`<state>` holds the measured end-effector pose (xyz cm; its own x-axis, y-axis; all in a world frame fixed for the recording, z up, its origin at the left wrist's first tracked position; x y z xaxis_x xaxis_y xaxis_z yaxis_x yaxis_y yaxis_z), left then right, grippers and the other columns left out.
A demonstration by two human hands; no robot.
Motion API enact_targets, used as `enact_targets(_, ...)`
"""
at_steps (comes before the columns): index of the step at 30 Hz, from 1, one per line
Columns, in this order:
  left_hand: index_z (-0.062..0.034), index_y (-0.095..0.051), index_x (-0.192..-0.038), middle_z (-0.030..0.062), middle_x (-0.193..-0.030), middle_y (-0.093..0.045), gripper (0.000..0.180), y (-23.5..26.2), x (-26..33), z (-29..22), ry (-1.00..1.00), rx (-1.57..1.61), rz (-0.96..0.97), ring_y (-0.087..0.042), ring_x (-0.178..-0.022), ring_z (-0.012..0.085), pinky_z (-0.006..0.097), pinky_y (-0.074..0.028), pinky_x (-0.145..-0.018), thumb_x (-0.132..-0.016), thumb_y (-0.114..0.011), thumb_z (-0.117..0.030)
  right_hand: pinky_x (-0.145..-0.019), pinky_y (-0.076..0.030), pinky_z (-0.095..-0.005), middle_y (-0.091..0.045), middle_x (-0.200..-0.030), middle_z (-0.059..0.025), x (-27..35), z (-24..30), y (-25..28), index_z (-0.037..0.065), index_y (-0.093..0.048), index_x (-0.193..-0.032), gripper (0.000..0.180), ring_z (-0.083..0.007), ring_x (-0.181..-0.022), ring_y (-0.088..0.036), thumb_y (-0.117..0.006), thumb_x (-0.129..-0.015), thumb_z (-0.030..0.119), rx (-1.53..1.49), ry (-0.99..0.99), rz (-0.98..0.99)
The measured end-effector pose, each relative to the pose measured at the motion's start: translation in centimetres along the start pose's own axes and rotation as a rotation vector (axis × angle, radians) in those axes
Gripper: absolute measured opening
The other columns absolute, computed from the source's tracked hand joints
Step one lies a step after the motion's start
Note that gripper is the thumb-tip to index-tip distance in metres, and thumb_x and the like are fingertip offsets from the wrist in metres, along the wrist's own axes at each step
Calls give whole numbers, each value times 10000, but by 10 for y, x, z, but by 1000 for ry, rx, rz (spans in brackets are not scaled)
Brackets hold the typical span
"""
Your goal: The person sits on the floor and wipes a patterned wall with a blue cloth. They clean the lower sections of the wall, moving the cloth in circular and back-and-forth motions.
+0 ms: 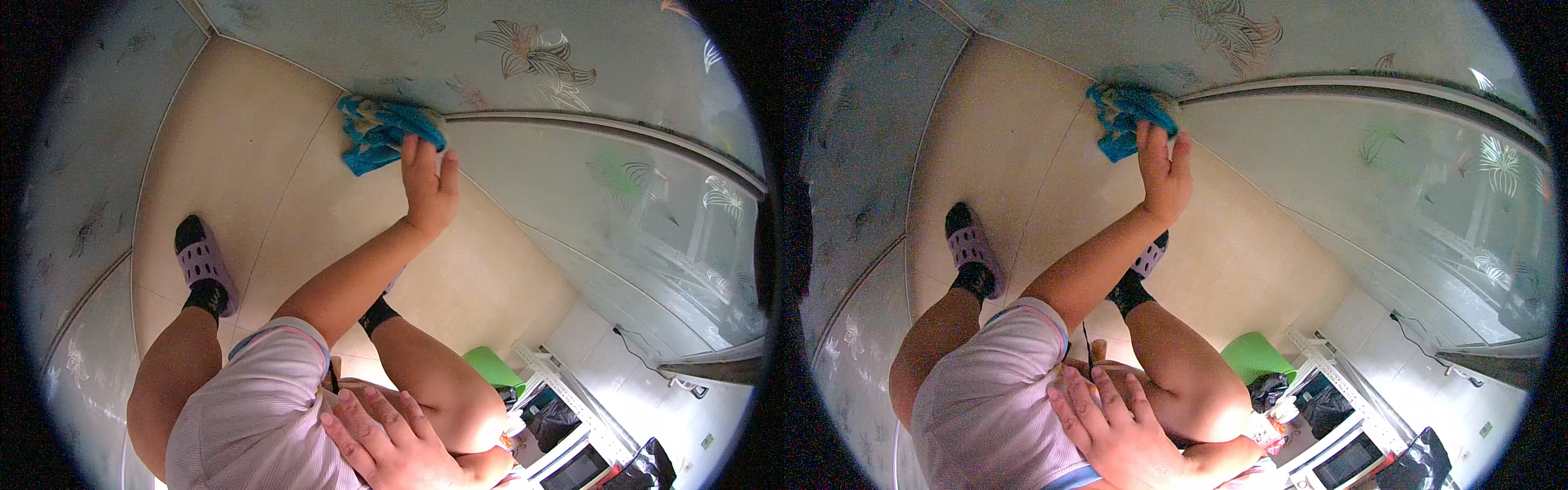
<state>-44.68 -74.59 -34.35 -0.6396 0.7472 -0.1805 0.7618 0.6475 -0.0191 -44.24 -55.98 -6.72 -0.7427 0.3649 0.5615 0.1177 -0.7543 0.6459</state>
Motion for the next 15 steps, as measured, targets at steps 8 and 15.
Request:
enact_targets(8,5,-575,-1132,258,-1307,-450,353,-13,-37,-138,-367,205,30,-416,-1153,404,508,-311,-985,-840,-661,-172,-1031,-408,-623,-435,-1492,-235,-5,6,-1,15,-457,-1454,592,-414,-1293,-494,-464,-897,217,-57,-14,-6)
enact_targets(15,-65,-536,-1088,202,-1148,-472,261,-8,-13,-29,-267,-19,43,-443,-1033,362,522,-352,-880,-897,-625,-219,-1033,-406,-627,-456,-1468,-229,-6,2,-2,24,-456,-1460,591,-411,-1299,-490,-466,-901,214,-48,-23,2)
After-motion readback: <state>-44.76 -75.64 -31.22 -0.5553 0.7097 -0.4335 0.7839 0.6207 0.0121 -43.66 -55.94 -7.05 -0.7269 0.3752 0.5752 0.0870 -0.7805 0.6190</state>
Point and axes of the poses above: each hand's wrist, its own x-axis away from the middle knuckle, its own y-axis out of the back of the hand, z = x × y, the point moved 3 cm from there along -x, towards the middle knuckle
